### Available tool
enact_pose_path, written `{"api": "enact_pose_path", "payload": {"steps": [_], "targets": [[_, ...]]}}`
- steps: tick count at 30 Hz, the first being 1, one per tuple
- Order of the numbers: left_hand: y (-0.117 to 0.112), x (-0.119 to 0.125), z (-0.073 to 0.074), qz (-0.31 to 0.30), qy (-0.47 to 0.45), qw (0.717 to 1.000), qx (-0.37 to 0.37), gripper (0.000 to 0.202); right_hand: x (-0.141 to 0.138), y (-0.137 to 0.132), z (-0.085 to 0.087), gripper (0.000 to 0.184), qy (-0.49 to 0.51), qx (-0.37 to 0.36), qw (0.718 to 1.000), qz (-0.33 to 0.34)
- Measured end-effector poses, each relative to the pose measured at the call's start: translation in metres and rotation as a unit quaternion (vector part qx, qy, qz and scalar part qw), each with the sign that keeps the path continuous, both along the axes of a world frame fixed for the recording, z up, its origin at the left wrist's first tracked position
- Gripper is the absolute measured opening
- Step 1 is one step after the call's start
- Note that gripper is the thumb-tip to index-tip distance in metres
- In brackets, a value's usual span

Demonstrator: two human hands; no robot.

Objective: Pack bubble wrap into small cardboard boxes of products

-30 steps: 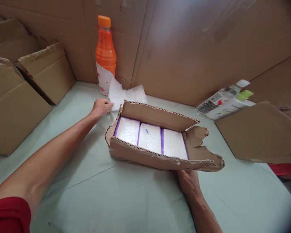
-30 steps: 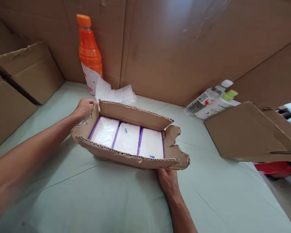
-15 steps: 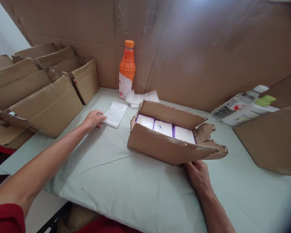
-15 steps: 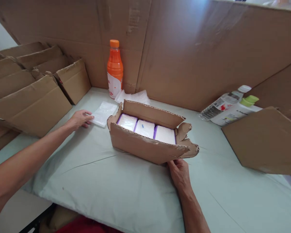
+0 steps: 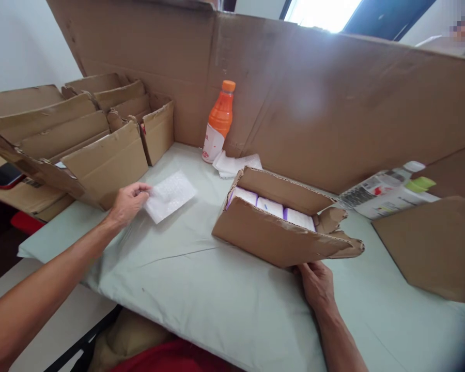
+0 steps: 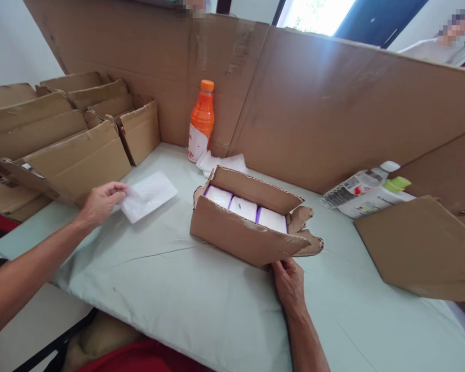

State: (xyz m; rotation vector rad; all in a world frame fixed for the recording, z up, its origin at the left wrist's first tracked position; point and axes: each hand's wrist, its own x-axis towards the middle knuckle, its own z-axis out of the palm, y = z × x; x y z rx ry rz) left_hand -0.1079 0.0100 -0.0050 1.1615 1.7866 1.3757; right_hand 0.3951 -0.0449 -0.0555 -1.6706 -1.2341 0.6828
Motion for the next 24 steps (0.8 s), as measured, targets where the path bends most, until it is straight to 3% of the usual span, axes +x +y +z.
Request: {"api": "enact_pose_path", "payload": {"steps": [2,4,7,9,11,13,15,17,20,22,24], "targets": [[-0.017,-0.007,0.003,-0.036,-0.025,0.999,-0.008,0.027,0.001,0.001,0.003,0.039,0.005,-0.007,1.0,0.021],[-0.028,-0.014,0.007,-0.109,-0.037,0.992,-0.043,0.027,0.003,0.002,0.006,0.037,0.017,-0.019,0.999,0.037],[-0.036,-0.023,0.011,-0.228,0.025,0.966,-0.119,0.031,0.004,0.001,0.012,0.03,0.057,-0.034,0.998,0.023],[-0.037,-0.027,0.013,-0.238,0.108,0.956,-0.13,0.04,0.005,-0.005,0.016,0.03,0.093,-0.034,0.995,0.001],[-0.041,-0.026,0.014,-0.208,0.194,0.953,-0.102,0.048,0.005,-0.015,0.023,0.032,0.112,-0.03,0.993,-0.015],[-0.052,-0.017,0.014,-0.198,0.262,0.943,-0.057,0.046,0.004,-0.031,0.029,0.033,0.096,-0.03,0.995,-0.019],[-0.069,0.001,0.012,-0.233,0.316,0.92,-0.003,0.038,-0.001,-0.048,0.034,0.032,0.059,-0.035,0.998,-0.008],[-0.087,0.025,0.007,-0.295,0.377,0.877,0.033,0.032,-0.012,-0.064,0.036,0.031,0.024,-0.05,0.998,0.026],[-0.104,0.055,-0.005,-0.364,0.467,0.805,0.015,0.03,-0.041,-0.079,0.035,0.03,-0.027,-0.072,0.989,0.128],[-0.102,0.061,-0.013,-0.372,0.481,0.794,-0.011,0.025,-0.067,-0.081,0.035,0.027,-0.078,-0.073,0.972,0.208],[-0.094,0.057,-0.019,-0.381,0.443,0.811,-0.019,0.019,-0.096,-0.077,0.037,0.025,-0.132,-0.053,0.95,0.277]]}}
